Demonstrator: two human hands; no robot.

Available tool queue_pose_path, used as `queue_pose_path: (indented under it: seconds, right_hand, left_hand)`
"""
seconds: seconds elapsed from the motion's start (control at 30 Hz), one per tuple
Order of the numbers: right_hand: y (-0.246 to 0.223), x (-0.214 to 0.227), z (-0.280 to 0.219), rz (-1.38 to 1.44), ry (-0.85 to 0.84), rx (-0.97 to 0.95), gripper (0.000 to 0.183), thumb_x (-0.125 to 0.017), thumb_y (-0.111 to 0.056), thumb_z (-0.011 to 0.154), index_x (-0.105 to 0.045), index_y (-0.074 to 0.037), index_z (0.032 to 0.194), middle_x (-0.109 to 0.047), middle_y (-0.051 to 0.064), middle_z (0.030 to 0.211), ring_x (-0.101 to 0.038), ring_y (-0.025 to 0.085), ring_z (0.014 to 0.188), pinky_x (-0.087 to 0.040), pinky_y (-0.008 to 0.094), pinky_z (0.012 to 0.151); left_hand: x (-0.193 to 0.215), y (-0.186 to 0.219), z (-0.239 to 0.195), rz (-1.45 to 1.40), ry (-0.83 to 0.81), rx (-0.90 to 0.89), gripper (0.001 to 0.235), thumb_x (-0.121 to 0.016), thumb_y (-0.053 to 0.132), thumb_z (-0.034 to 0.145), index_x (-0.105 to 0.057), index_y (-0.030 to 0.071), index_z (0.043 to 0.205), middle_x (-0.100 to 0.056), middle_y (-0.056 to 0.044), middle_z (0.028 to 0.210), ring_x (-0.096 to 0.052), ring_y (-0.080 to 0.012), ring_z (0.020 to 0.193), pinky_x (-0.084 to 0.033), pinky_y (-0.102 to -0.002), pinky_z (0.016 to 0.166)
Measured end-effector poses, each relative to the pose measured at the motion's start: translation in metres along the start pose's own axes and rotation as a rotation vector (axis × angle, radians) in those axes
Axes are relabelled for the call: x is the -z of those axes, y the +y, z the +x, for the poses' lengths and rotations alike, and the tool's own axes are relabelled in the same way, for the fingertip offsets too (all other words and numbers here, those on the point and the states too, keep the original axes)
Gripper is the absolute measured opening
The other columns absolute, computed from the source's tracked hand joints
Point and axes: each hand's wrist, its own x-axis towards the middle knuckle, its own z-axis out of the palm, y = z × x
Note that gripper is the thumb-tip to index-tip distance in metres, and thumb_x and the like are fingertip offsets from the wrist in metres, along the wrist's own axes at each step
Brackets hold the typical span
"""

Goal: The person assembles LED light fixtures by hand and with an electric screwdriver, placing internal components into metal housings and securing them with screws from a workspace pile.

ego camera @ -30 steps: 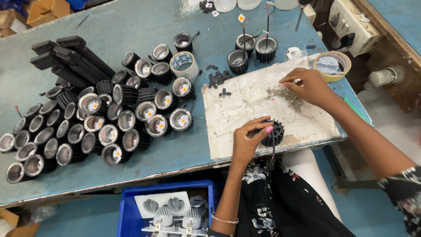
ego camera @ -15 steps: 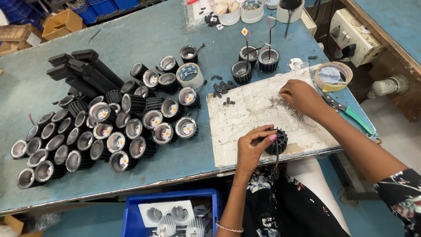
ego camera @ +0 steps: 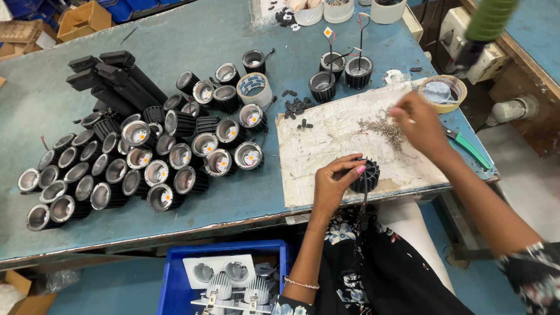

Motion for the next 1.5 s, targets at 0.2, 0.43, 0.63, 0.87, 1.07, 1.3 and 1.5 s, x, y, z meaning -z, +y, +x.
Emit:
queue_pose_path:
  seconds: [0.2, 0.43, 0.63, 0.87, 1.07, 1.3, 1.5]
  right_hand:
    - [0.019, 0.075, -0.043, 0.138, 0.130, -0.191, 0.022, -0.061, -0.004, 0.106, -0.071, 0.004, 0.123, -0.075, 0.015, 0.106, -0.073, 0.017, 0.092, -0.059, 0.030, 0.085]
    - [0.023, 0.156, 0.006, 0.185, 0.175, -0.167, 0.020, -0.066, -0.007, 0.114, -0.070, 0.010, 0.123, -0.073, 0.016, 0.108, -0.071, 0.018, 0.092, -0.060, 0.029, 0.084]
    - [0.005, 0.156, 0.020, 0.205, -0.087, -0.116, 0.021, -0.066, -0.006, 0.105, -0.069, 0.011, 0.116, -0.073, 0.019, 0.108, -0.074, 0.021, 0.097, -0.061, 0.031, 0.090]
    - [-0.016, 0.121, 0.036, -0.147, -0.224, -0.176, 0.025, -0.066, -0.015, 0.099, -0.075, 0.000, 0.118, -0.078, 0.015, 0.105, -0.075, 0.021, 0.094, -0.059, 0.036, 0.091]
    - [-0.028, 0.083, 0.061, -0.056, -0.402, -0.015, 0.032, -0.066, -0.023, 0.098, -0.074, 0.001, 0.117, -0.079, 0.014, 0.105, -0.078, 0.018, 0.094, -0.061, 0.033, 0.090]
    - [-0.074, 0.027, 0.082, 0.058, -0.521, 0.098, 0.029, -0.071, -0.021, 0.093, -0.076, 0.004, 0.107, -0.080, 0.013, 0.094, -0.079, 0.018, 0.084, -0.061, 0.030, 0.079]
    - [-0.108, 0.013, 0.076, 0.111, -0.416, 0.115, 0.029, -0.075, -0.023, 0.094, -0.076, 0.005, 0.101, -0.078, 0.011, 0.084, -0.078, 0.015, 0.079, -0.061, 0.028, 0.073]
  left_hand:
    - [0.001, -0.005, 0.001, -0.008, -0.005, -0.019, 0.020, -0.076, 0.013, 0.091, -0.079, 0.002, 0.108, -0.070, -0.016, 0.131, -0.069, -0.0197, 0.116, -0.056, -0.031, 0.101]
    - [0.001, -0.013, 0.004, -0.038, 0.002, -0.030, 0.019, -0.077, 0.009, 0.091, -0.079, 0.000, 0.107, -0.072, -0.017, 0.129, -0.070, -0.0196, 0.111, -0.057, -0.031, 0.098]
    - [0.002, -0.012, 0.003, -0.045, -0.004, -0.026, 0.019, -0.077, 0.009, 0.091, -0.079, 0.000, 0.107, -0.071, -0.017, 0.130, -0.070, -0.0193, 0.113, -0.057, -0.032, 0.099]
    - [0.001, -0.010, 0.003, -0.066, -0.004, -0.014, 0.018, -0.077, 0.009, 0.091, -0.079, 0.000, 0.107, -0.071, -0.017, 0.130, -0.070, -0.0199, 0.111, -0.057, -0.032, 0.098]
    - [0.001, -0.010, 0.003, -0.049, -0.010, -0.025, 0.019, -0.076, 0.010, 0.092, -0.078, 0.000, 0.108, -0.071, -0.017, 0.130, -0.070, -0.0188, 0.113, -0.058, -0.032, 0.100]
    - [0.001, -0.009, 0.003, -0.056, -0.006, -0.016, 0.019, -0.077, 0.009, 0.091, -0.078, 0.000, 0.108, -0.071, -0.016, 0.131, -0.070, -0.0191, 0.112, -0.057, -0.031, 0.099]
    - [0.002, -0.008, 0.001, -0.047, -0.013, -0.017, 0.019, -0.076, 0.010, 0.092, -0.078, 0.000, 0.108, -0.070, -0.016, 0.131, -0.069, -0.0189, 0.114, -0.057, -0.031, 0.100]
